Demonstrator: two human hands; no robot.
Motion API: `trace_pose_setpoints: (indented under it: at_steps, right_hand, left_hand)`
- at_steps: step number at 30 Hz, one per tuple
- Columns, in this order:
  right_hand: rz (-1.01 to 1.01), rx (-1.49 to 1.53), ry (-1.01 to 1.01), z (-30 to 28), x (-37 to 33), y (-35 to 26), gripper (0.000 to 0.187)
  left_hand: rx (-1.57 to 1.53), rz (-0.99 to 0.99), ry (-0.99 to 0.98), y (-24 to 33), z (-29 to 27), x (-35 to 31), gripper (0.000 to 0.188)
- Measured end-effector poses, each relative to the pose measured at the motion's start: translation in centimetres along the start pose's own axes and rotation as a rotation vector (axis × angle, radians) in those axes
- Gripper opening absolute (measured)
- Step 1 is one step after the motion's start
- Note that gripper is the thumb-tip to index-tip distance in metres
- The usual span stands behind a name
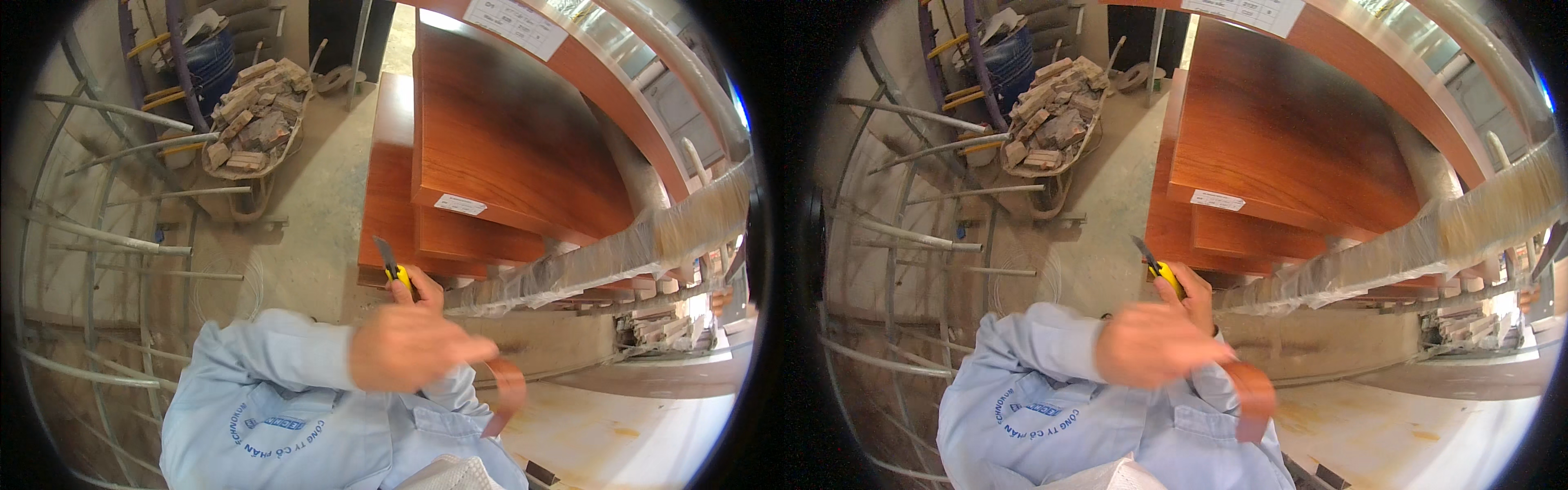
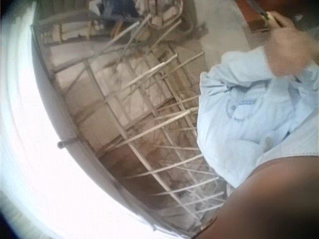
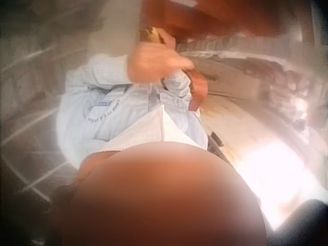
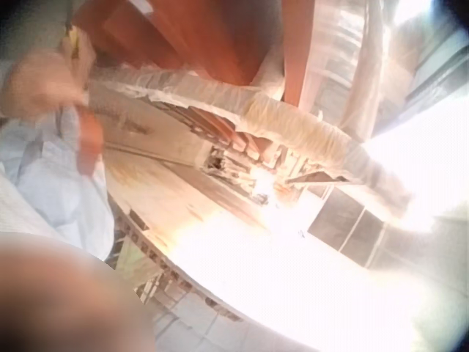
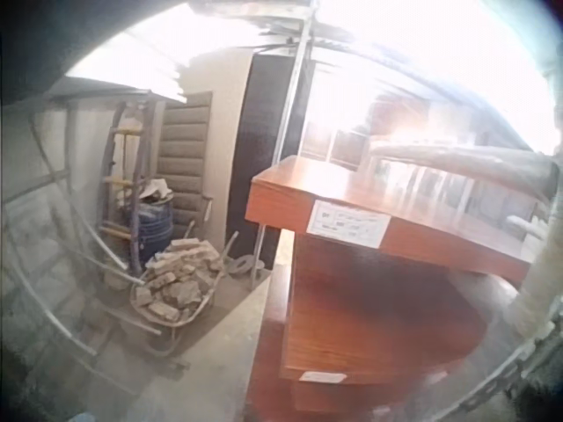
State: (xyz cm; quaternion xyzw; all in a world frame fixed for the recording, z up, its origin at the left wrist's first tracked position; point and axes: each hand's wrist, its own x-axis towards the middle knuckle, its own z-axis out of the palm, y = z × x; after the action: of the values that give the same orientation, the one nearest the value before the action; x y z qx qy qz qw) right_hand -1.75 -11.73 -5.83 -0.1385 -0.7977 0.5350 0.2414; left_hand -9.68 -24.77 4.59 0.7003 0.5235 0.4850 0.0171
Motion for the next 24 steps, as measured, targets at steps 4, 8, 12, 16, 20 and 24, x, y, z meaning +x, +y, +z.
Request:
trace_pose_setpoints:
  at_steps: [4,8,12,16,20,24]
  right_hand:
    - [0.005,-0.152,-0.144,-3.0,-1.4,1.1,0.026]
    - [0.222,-0.099,-0.216,-5.4,-3.4,1.3,0.028]
    - [0.225,0.143,0.048,-6.1,-3.2,-0.6,0.030]
    - [0.029,0.219,0.256,-4.6,0.2,-1.7,0.026]
    - [-0.015,0.211,0.329,-3.2,3.8,-1.1,0.023]
    - [-0.011,0.403,0.534,-3.6,4.3,-0.6,0.028]
  left_hand:
    - [0.282,-0.429,0.576,-5.3,-5.7,-5.9,0.027]
    - [0.754,-0.669,0.392,-12.8,-10.0,-9.5,0.036]
    - [0.399,-0.524,0.532,-13.7,-8.1,-7.1,0.041]
    - [0.049,-0.373,0.570,-11.7,-4.4,0.0,0.046]
    - [0.107,-0.186,0.629,-10.9,-2.1,4.1,0.052]
    - [0.148,-0.214,0.698,-10.7,-0.1,4.2,0.053]
